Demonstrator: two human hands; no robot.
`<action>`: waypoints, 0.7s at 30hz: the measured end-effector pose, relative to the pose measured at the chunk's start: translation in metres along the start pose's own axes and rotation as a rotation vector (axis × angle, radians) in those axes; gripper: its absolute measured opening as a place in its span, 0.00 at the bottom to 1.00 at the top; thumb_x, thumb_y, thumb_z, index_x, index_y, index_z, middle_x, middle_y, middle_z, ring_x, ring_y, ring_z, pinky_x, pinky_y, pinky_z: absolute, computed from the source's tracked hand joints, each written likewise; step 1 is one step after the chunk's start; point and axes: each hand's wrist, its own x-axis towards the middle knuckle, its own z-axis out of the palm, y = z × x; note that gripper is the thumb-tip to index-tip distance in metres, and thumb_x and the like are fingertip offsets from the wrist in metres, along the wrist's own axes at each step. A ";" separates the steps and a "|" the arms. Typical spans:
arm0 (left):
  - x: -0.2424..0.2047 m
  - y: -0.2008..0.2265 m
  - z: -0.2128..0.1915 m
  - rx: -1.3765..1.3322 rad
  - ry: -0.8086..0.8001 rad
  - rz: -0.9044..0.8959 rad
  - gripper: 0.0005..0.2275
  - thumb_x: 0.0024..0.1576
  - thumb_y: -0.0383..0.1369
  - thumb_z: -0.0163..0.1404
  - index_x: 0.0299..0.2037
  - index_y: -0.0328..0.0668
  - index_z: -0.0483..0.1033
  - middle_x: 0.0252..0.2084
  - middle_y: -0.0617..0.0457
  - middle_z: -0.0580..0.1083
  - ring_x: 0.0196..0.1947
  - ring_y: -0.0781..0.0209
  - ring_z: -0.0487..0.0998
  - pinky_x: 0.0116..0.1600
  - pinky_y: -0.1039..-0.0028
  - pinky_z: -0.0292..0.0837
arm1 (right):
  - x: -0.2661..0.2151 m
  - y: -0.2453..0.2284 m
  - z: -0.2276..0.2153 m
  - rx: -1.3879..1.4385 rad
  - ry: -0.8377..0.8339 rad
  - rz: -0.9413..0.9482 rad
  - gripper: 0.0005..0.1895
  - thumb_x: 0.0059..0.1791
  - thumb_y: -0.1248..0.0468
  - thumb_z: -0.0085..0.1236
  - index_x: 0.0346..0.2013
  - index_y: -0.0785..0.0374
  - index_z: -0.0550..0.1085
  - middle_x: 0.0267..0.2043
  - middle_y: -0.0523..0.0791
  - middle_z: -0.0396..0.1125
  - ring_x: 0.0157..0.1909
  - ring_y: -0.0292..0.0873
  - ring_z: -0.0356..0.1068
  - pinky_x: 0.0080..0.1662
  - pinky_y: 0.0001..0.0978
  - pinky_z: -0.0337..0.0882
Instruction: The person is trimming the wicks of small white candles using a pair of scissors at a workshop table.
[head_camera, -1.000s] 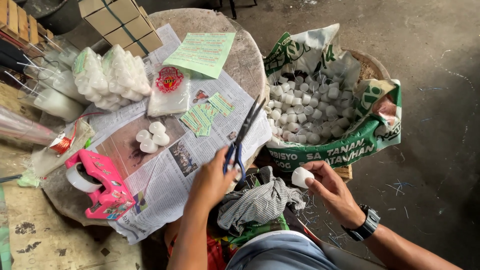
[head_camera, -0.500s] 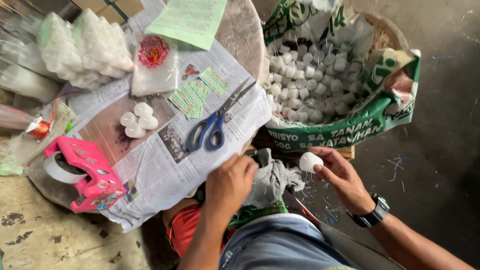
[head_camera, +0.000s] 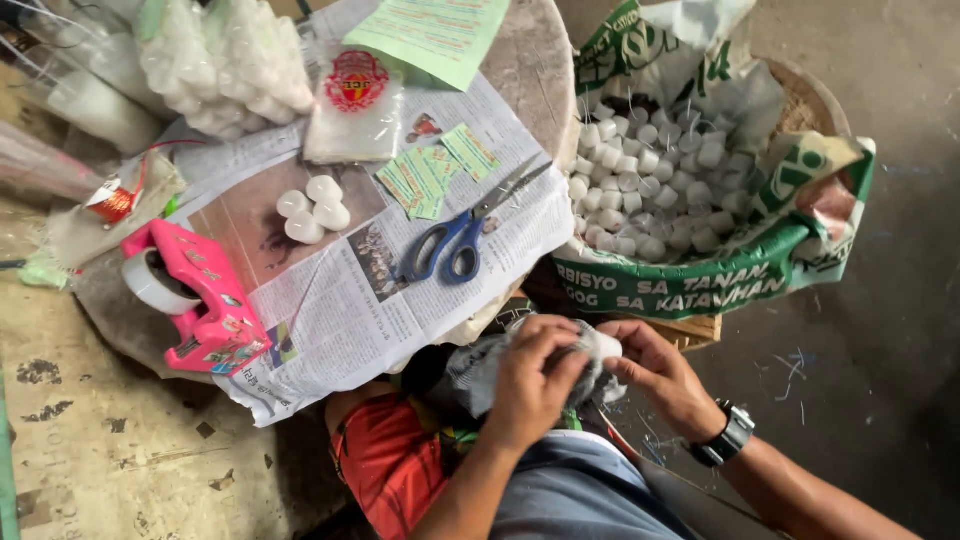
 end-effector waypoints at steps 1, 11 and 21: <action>0.000 0.000 0.008 0.017 -0.021 0.022 0.08 0.53 0.33 0.42 0.32 0.36 0.66 0.36 0.46 0.66 0.36 0.56 0.70 0.39 0.71 0.69 | 0.000 0.001 0.001 0.057 -0.027 -0.009 0.18 0.39 0.65 0.52 0.42 0.67 0.65 0.38 0.46 0.64 0.32 0.37 0.62 0.32 0.26 0.64; -0.004 -0.018 0.000 0.054 0.060 0.034 0.04 0.52 0.29 0.44 0.31 0.35 0.66 0.32 0.48 0.66 0.34 0.55 0.71 0.41 0.70 0.67 | -0.007 0.004 -0.001 0.160 -0.128 0.059 0.17 0.39 0.65 0.54 0.40 0.68 0.68 0.36 0.47 0.64 0.31 0.40 0.65 0.32 0.26 0.66; -0.019 -0.016 0.001 0.307 -0.190 0.156 0.07 0.47 0.23 0.46 0.35 0.40 0.69 0.32 0.53 0.64 0.20 0.64 0.67 0.21 0.80 0.69 | -0.005 0.018 -0.015 0.286 -0.038 0.127 0.14 0.40 0.69 0.50 0.39 0.70 0.68 0.35 0.47 0.63 0.30 0.39 0.61 0.30 0.27 0.62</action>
